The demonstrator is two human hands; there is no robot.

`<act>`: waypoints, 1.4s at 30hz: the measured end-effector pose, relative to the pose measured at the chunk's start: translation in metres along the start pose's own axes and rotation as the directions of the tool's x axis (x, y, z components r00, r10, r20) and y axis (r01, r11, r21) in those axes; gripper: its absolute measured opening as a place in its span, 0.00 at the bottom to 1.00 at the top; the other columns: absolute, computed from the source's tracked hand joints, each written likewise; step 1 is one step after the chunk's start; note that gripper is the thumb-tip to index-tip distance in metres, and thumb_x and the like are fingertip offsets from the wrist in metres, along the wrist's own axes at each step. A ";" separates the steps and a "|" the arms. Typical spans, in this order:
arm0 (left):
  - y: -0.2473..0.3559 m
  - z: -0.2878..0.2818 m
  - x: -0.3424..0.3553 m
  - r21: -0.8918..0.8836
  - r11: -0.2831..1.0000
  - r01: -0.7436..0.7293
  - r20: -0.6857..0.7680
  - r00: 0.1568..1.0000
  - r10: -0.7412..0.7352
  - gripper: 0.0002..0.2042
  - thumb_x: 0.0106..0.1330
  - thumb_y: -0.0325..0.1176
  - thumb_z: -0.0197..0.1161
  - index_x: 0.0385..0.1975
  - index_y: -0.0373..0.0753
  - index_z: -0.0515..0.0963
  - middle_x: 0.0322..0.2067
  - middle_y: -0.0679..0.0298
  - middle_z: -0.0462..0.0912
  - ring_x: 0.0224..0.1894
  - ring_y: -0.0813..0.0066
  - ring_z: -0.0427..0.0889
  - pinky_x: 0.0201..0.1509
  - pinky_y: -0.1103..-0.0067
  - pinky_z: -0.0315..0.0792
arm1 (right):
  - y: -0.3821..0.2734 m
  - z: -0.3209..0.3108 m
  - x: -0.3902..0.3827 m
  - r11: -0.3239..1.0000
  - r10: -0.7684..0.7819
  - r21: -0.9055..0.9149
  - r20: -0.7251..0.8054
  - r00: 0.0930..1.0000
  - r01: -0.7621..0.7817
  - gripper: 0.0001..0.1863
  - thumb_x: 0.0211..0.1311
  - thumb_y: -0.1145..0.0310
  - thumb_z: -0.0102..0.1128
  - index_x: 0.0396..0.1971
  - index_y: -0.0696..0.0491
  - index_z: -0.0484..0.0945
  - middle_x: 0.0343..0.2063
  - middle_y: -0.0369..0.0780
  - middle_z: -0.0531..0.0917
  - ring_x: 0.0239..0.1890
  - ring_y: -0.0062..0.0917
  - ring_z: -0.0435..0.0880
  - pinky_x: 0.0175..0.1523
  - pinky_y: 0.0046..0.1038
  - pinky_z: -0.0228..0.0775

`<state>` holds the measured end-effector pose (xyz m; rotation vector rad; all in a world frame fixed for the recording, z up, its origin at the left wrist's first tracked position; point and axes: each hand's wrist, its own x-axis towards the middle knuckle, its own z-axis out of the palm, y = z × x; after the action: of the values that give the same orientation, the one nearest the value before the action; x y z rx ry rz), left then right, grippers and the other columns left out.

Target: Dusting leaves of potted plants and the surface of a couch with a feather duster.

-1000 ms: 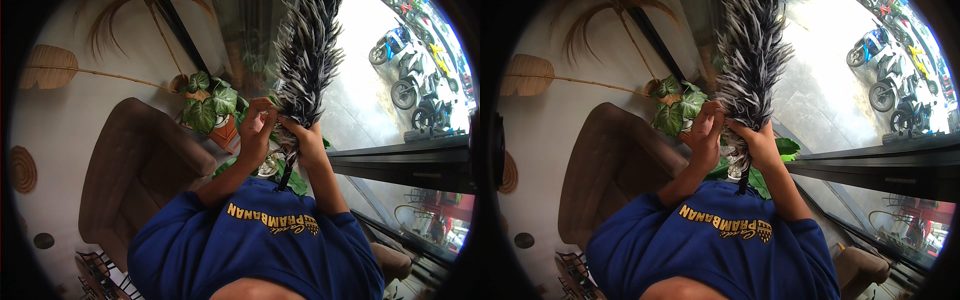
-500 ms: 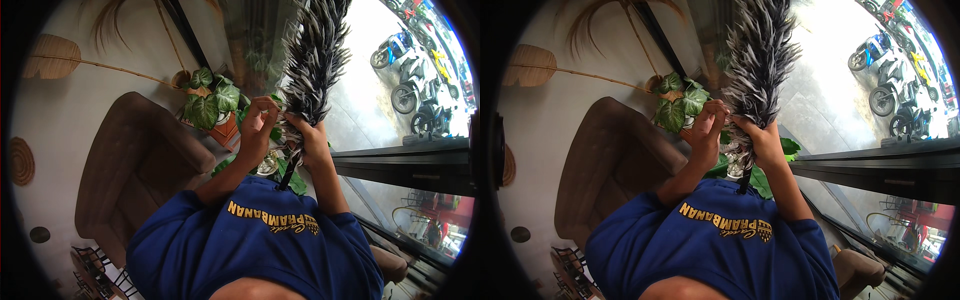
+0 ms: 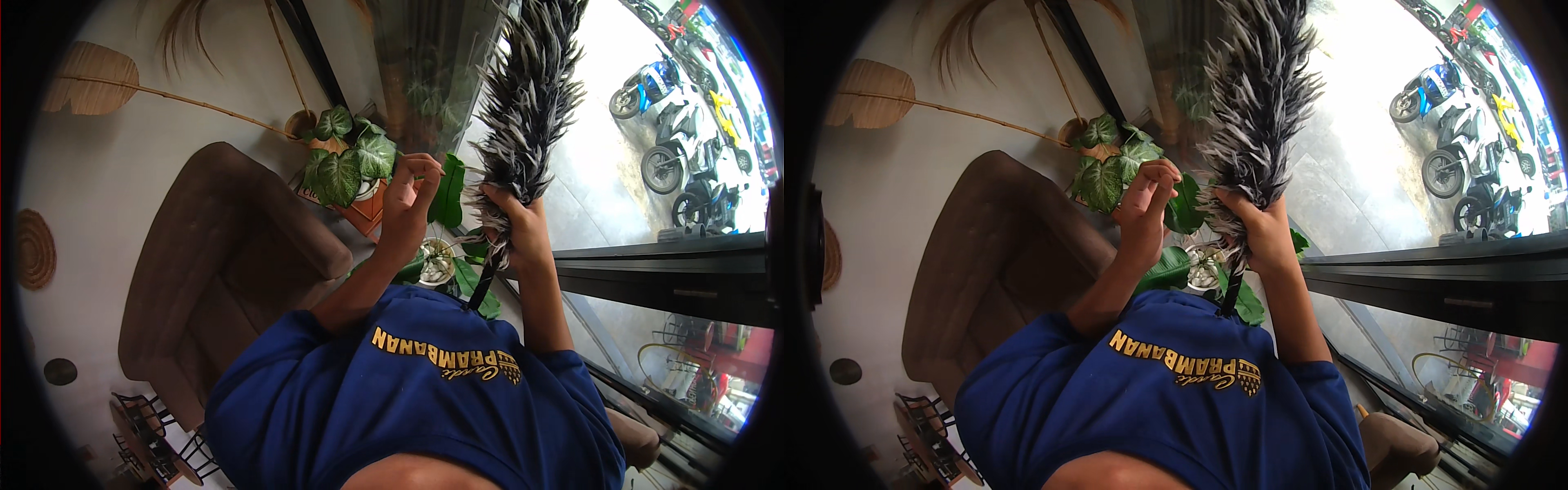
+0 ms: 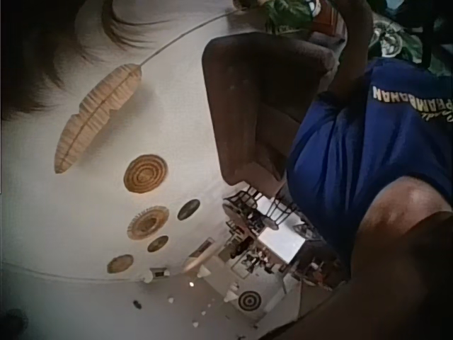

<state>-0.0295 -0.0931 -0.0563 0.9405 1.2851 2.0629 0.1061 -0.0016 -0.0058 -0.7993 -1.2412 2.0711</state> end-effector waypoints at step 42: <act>-0.090 -0.191 -0.016 0.146 0.835 0.531 0.403 0.738 -0.540 0.11 0.68 0.38 0.59 0.42 0.39 0.74 0.36 0.70 0.75 0.37 0.82 0.75 0.44 0.81 0.69 | 0.117 0.024 0.050 0.982 0.083 -0.174 0.018 0.996 -0.079 0.15 0.53 0.75 0.67 0.42 0.61 0.79 0.36 0.37 0.84 0.36 0.19 0.80 0.44 0.23 0.72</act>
<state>-0.1627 -0.1722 -0.2014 0.8424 1.1595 1.3025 0.0352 -0.0241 -0.1119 -0.9183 -1.4393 2.0633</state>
